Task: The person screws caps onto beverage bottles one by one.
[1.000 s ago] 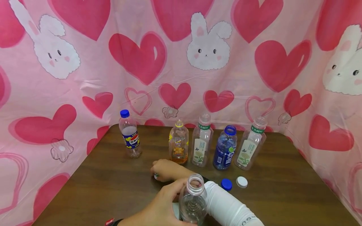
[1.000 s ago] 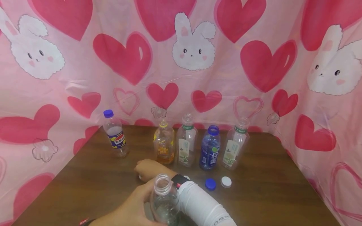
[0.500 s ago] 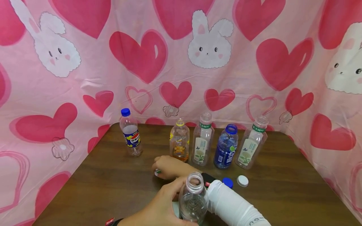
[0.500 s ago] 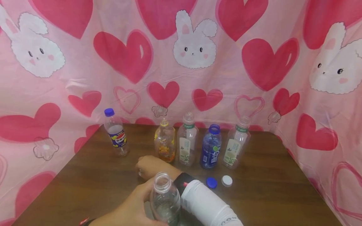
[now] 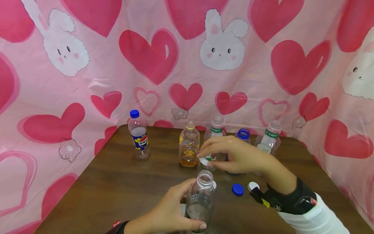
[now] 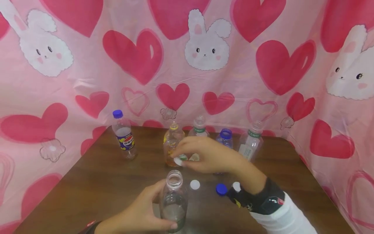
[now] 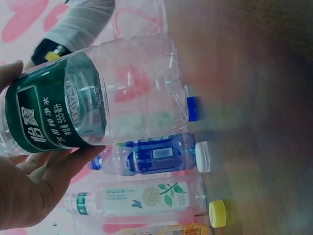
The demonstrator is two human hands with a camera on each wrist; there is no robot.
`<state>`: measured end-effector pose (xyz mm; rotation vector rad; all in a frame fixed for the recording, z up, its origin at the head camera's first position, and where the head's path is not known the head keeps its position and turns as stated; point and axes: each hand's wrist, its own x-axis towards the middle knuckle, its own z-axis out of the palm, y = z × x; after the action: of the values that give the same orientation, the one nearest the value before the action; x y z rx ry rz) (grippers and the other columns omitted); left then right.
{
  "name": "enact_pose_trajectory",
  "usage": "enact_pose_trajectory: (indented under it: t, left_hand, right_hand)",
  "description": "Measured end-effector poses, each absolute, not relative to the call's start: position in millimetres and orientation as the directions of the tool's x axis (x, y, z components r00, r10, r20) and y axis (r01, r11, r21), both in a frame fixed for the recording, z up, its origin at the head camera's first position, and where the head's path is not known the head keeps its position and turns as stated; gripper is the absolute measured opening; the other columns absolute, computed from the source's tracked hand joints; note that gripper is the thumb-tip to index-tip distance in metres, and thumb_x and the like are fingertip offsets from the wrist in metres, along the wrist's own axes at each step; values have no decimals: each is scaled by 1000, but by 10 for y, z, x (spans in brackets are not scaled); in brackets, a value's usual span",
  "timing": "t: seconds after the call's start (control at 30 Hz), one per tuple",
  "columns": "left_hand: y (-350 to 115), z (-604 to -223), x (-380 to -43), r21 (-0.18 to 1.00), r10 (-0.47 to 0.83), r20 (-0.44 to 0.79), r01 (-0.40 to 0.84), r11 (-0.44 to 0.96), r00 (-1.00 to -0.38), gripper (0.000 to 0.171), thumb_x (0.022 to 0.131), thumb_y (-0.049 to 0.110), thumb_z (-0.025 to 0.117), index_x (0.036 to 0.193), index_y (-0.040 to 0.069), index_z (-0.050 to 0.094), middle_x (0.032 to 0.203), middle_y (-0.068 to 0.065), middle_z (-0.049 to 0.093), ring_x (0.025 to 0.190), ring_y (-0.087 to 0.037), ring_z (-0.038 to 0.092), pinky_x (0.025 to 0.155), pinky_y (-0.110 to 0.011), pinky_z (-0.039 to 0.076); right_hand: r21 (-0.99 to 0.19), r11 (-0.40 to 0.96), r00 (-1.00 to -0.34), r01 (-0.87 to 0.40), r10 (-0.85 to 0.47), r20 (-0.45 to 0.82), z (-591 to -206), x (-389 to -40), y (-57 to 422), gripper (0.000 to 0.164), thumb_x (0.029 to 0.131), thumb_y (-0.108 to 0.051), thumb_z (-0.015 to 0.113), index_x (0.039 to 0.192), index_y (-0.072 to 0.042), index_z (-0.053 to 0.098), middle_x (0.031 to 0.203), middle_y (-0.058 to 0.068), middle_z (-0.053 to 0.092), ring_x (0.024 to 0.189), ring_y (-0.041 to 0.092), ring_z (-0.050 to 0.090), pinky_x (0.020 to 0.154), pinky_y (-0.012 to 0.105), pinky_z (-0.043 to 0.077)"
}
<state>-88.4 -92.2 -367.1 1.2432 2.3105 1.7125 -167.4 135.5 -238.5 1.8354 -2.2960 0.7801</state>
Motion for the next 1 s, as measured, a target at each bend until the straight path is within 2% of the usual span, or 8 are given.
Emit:
enact_pose_trajectory:
  t: [0.1, 0.2, 0.43, 0.63, 1.0]
  left_hand:
    - [-918, -3676, -909, 804, 585, 422, 584, 113, -693, 78, 73, 27, 87, 138, 23, 45, 116, 3, 64, 101, -11, 61, 72, -25, 56]
    - [-912, -3670, -929, 810, 582, 405, 572, 131, -706, 78, 72, 28, 88, 138, 23, 46, 115, 4, 64, 101, -11, 61, 71, -26, 56]
    - [-897, -3650, -953, 819, 605, 370, 555, 145, -705, 77, 73, 30, 87, 139, 27, 46, 118, 5, 64, 103, -9, 61, 69, -24, 56]
    - [-887, -3647, -952, 810, 627, 393, 576, 109, -672, 78, 74, 27, 87, 140, 25, 46, 119, 4, 64, 104, -9, 60, 68, -23, 56]
    - [-874, -3642, -952, 811, 632, 391, 575, 107, -669, 80, 72, 25, 88, 141, 25, 47, 119, 3, 65, 104, -8, 61, 66, -23, 56]
  right_hand:
    - [-315, 109, -241, -943, -875, 420, -2162, -1522, 1522, 38, 80, 0, 77, 116, -13, 69, 114, -2, 66, 102, 13, 61, 80, 29, 56]
    - [-346, 80, -221, -935, -893, 393, -2028, -1394, 1582, 40, 81, 0, 76, 118, -16, 68, 117, -5, 64, 105, 12, 60, 81, 30, 56]
    - [-296, 35, -142, -954, -928, 345, -1989, -1281, 1527, 38, 83, -3, 75, 119, -15, 67, 119, -4, 62, 106, 12, 59, 84, 29, 55]
    - [-268, 28, -116, -963, -941, 319, -1995, -1288, 1500, 37, 84, -3, 75, 118, -13, 68, 118, -1, 63, 105, 14, 61, 86, 29, 54]
    - [-298, 35, -115, -954, -960, 255, -1979, -1312, 1512, 36, 84, -2, 74, 116, -14, 68, 120, 0, 64, 108, 15, 62, 86, 27, 54]
